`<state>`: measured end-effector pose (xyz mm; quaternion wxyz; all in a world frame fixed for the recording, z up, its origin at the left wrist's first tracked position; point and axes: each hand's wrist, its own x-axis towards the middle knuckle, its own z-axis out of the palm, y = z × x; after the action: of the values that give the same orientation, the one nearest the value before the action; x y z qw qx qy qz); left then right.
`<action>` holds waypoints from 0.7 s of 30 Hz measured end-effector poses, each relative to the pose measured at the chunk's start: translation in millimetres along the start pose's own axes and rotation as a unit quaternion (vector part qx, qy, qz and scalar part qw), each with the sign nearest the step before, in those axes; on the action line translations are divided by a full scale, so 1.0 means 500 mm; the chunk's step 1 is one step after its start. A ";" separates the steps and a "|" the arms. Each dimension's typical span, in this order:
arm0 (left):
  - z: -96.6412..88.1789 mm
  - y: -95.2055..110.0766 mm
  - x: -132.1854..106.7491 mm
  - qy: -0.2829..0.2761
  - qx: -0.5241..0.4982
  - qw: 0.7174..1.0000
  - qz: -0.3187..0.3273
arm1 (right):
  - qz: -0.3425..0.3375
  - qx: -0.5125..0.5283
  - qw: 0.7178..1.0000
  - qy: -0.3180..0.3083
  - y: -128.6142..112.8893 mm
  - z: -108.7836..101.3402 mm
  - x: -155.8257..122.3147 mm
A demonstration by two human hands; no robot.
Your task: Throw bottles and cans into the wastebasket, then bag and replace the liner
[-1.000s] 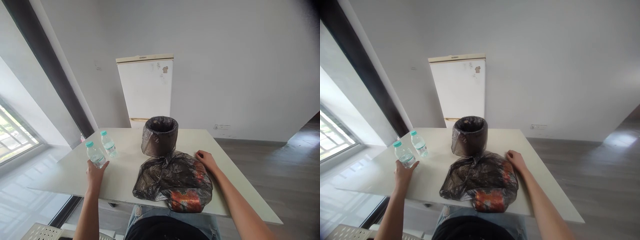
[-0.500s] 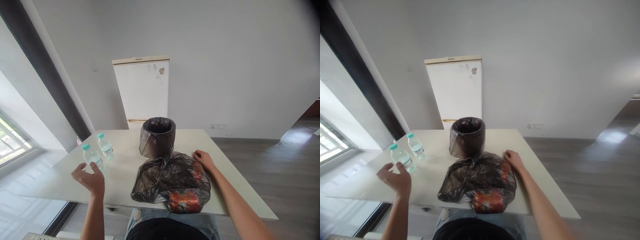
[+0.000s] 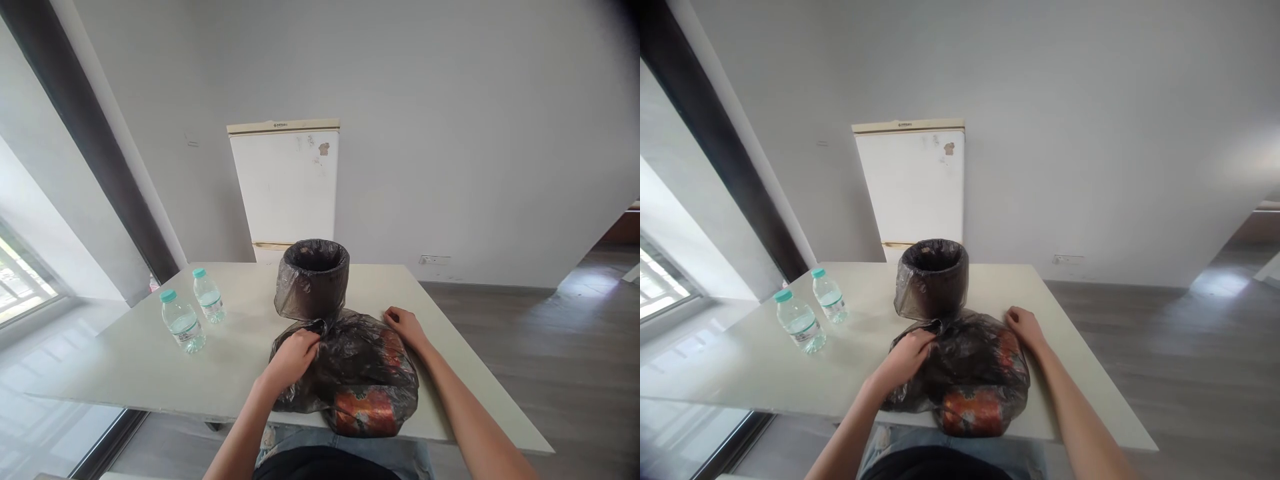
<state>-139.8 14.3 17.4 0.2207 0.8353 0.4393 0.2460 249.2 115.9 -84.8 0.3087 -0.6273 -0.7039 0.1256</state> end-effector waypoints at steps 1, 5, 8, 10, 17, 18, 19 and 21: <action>0.002 0.014 0.001 -0.005 -0.029 1.000 0.002 | 0.000 0.000 1.000 0.000 0.001 0.000 0.000; 0.012 0.060 -0.008 -0.038 -0.218 0.975 -0.001 | 0.002 0.004 1.000 0.000 0.002 0.001 0.000; 0.025 0.074 -0.015 -0.097 -0.316 0.944 -0.007 | 0.002 0.007 1.000 -0.002 0.001 0.000 0.000; 0.039 0.075 -0.016 -0.138 -0.281 0.950 0.007 | 0.002 0.009 1.000 -0.004 -0.001 -0.002 0.000; 0.071 0.085 -0.008 -0.016 -0.012 0.995 -0.096 | 0.006 0.011 1.000 -0.007 -0.009 -0.006 0.000; 0.067 0.088 -0.008 -0.016 0.021 0.993 -0.111 | 0.006 0.010 1.000 -0.007 -0.009 -0.006 -0.001; 0.061 0.091 -0.007 -0.026 0.048 0.990 -0.126 | 0.006 0.010 1.000 -0.006 -0.010 -0.006 -0.001; 0.052 0.092 -0.006 -0.063 0.082 0.984 -0.145 | 0.007 0.010 1.000 -0.005 -0.011 -0.006 -0.002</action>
<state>-96.8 -16.0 23.5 0.2118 0.7918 0.5599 0.1211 246.6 113.4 -79.4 0.3106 -0.6283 -0.6999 0.1374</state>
